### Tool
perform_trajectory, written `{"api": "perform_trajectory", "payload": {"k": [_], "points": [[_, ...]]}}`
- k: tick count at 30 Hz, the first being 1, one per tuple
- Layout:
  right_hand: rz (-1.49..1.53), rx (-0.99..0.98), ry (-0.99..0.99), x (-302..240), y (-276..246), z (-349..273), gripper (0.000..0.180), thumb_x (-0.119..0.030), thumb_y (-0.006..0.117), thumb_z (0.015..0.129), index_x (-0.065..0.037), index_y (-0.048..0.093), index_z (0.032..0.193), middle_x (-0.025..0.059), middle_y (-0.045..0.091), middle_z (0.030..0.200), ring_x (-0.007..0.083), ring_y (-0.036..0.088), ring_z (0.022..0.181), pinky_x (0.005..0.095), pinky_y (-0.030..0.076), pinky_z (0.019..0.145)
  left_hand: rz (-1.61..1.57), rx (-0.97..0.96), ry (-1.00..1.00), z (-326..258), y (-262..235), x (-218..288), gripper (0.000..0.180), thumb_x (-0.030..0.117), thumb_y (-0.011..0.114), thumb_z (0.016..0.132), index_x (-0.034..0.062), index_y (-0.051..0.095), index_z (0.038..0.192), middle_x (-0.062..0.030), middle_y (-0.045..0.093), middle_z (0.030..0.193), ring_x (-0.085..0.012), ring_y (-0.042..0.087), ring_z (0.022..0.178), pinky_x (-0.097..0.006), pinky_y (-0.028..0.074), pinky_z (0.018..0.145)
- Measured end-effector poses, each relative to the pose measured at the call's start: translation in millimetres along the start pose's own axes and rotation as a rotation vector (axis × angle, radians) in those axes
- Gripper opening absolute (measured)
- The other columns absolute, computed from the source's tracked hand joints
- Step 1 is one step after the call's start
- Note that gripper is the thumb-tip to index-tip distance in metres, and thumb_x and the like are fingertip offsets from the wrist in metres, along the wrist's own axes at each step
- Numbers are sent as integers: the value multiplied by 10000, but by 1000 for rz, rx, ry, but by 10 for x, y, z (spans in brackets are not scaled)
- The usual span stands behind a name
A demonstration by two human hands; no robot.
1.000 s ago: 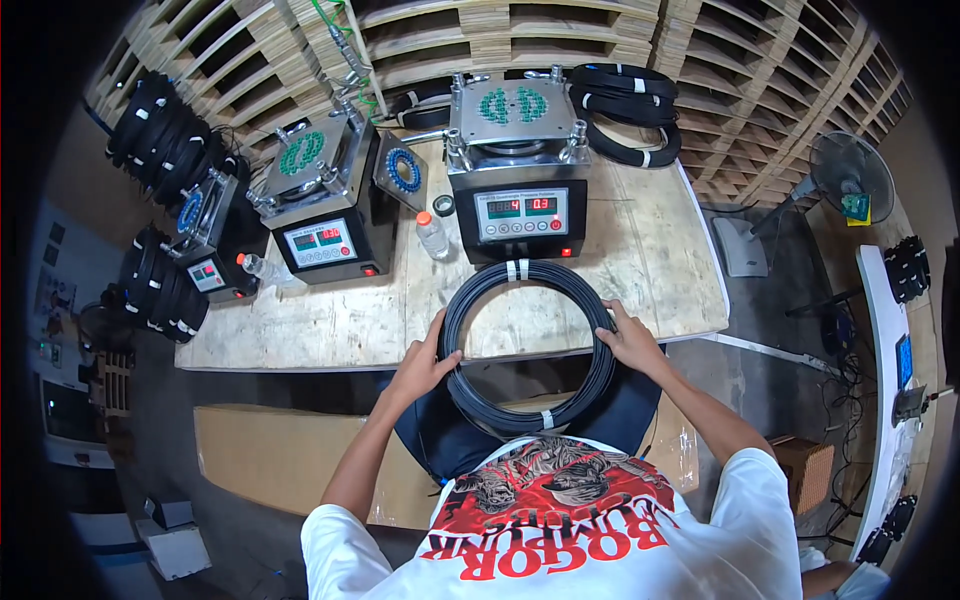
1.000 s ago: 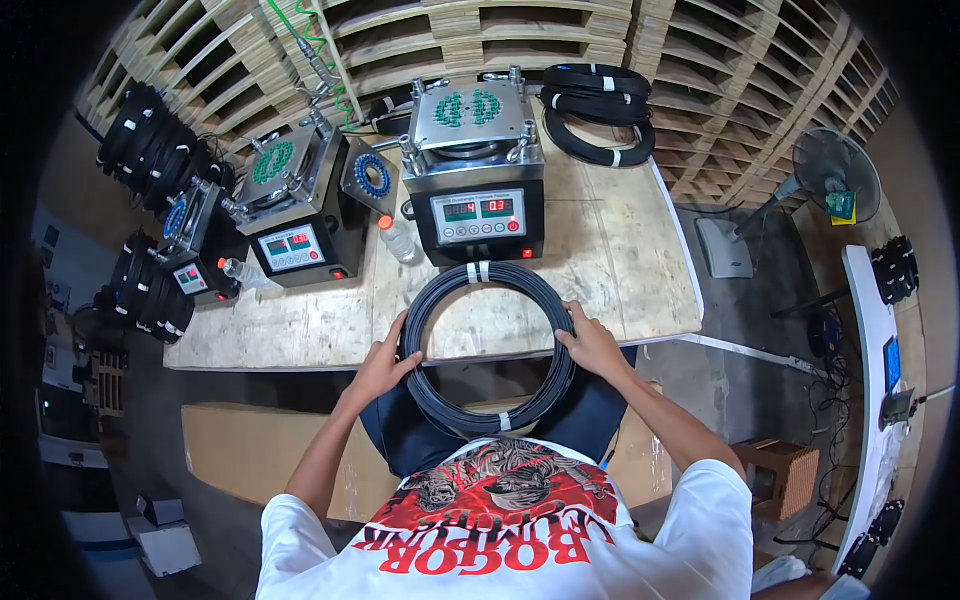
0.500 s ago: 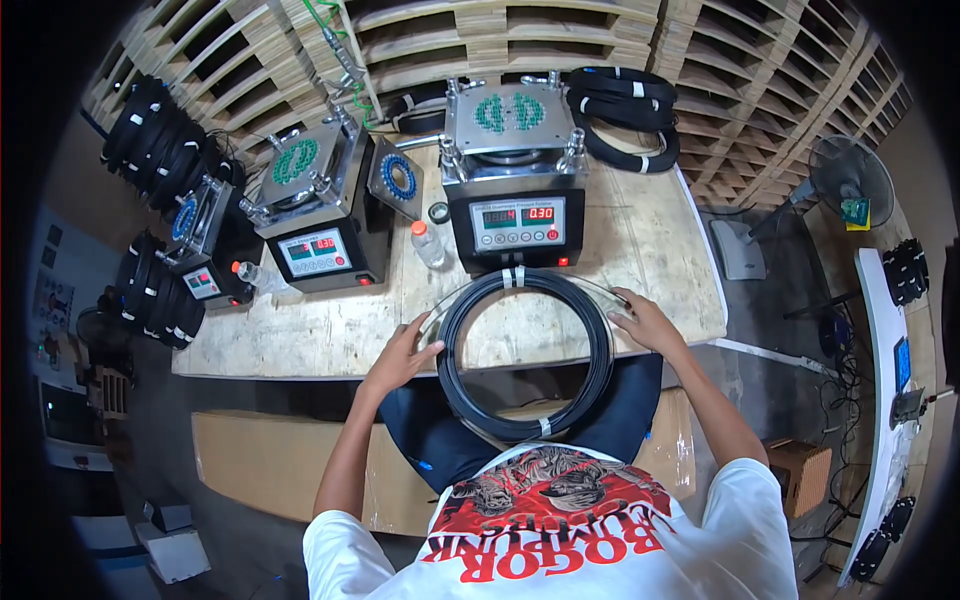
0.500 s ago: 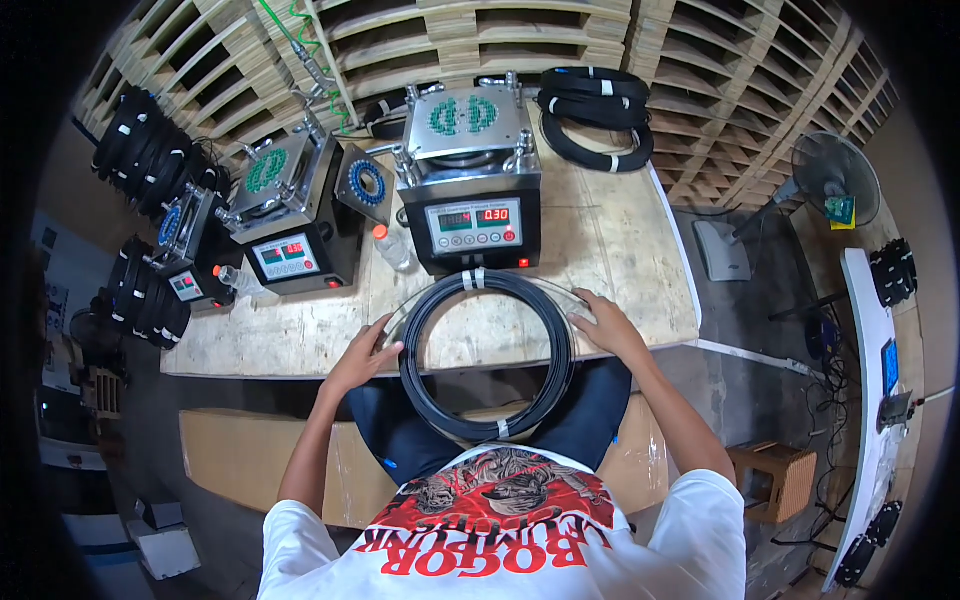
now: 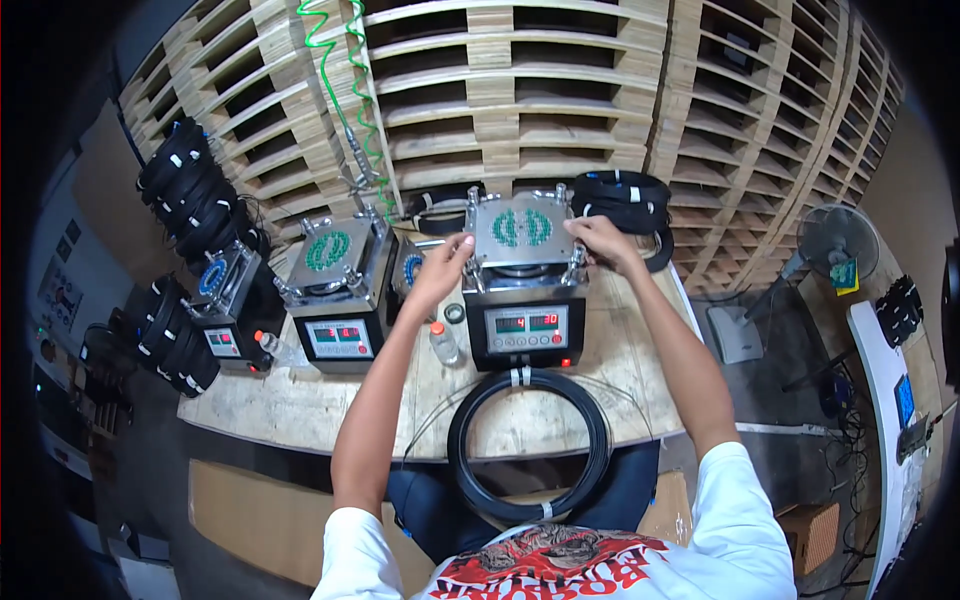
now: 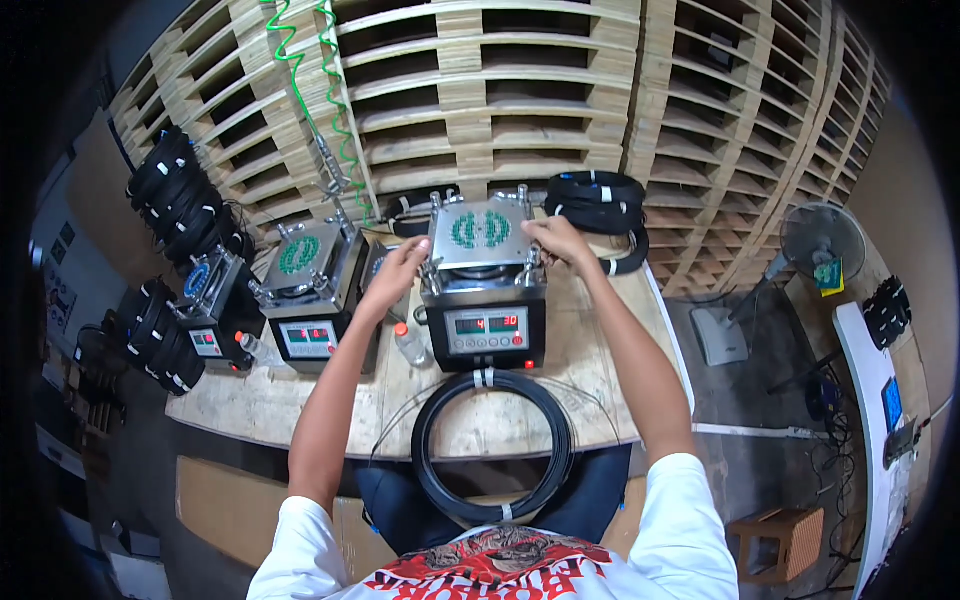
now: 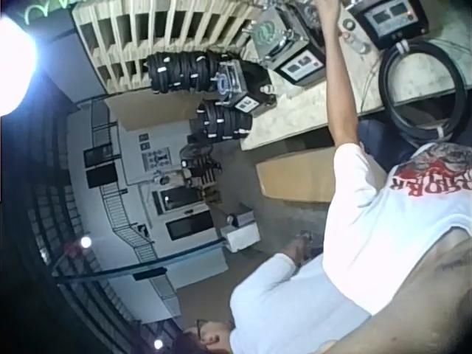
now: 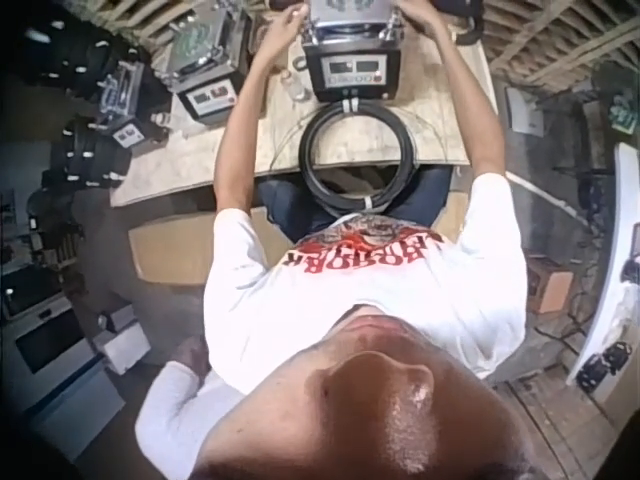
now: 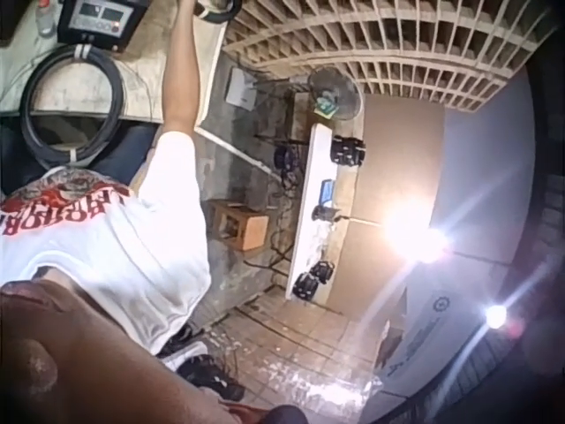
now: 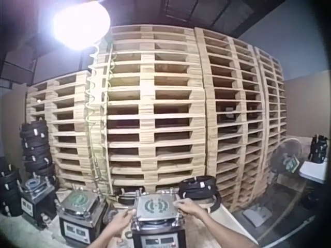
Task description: Coiling a black cable and using a machine to secure it.
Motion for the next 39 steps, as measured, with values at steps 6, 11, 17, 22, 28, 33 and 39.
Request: {"api": "perform_trajectory", "payload": {"k": [6, 11, 17, 22, 28, 33, 39], "points": [[264, 75, 41, -83, 211, 69, 363, -234, 738, 877, -11, 612, 1134, -44, 542, 662, 28, 402, 430, 204, 268, 377, 41, -2, -106, 117, -54, 26, 537, 352, 684, 903, 45, 574, 1329, -74, 649, 781, -117, 593, 725, -291, 474, 674], [573, 62, -91, -548, 91, 170, 155, -178, 696, 895, -55, 608, 861, -19, 527, 617, 51, 410, 375, 197, 284, 322, -116, -101, -101, 78, -21, 403, 678, 320, 792, 829, 71, 521, 1399, -55, 648, 814, -104, 585, 753, -259, 461, 692], [619, 153, -62, -1075, 452, 428, 204, -205, 639, 920, -30, 631, 816, 89, 645, 690, 105, 567, 507, 213, 442, 449, 48, 29, -42, 426, -128, 104, 454, 226, 767, 841, 38, 655, 1239, -147, 715, 810, -163, 637, 684, -312, 496, 689], [545, 172, 21, -1239, 866, 676, 267, -208, 602, 964, 49, 628, 898, 137, 680, 719, 154, 650, 563, 226, 504, 448, 338, 175, 330, 503, -118, 159, 164, 65, 663, 886, 5, 694, 1036, -233, 580, 712, -195, 525, 557, -376, 422, 575], [503, 71, -148, -1387, 921, 556, 201, -185, 580, 949, 4, 595, 880, 142, 676, 722, 167, 650, 570, 228, 514, 501, 130, 189, 139, 746, -206, -443, 174, 40, 668, 869, -34, 679, 1026, -238, 649, 751, -173, 587, 613, -347, 480, 632], [-104, 312, -327, -797, 337, 290, 143, -114, 568, 903, -6, 581, 995, 201, 682, 760, 276, 674, 601, 388, 512, 547, -12, 23, 34, 1001, -217, -616, 197, 116, 699, 910, -53, 681, 1011, -12, 671, 780, -65, 534, 692, -286, 454, 647], [-386, 490, -309, -327, 362, -7, 158, -46, 531, 843, -3, 593, 982, 216, 657, 906, 391, 629, 889, 475, 480, 824, -97, -41, 16, 987, -228, -527, 217, 130, 709, 903, -71, 669, 975, -41, 684, 812, -78, 564, 740, -289, 471, 683]]}}
Point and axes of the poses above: each hand's wrist, its own z-axis towards the middle knuckle, its own y-axis out of the palm, x = y × z, the point moved 5 cm from there along z, towards the middle knuckle
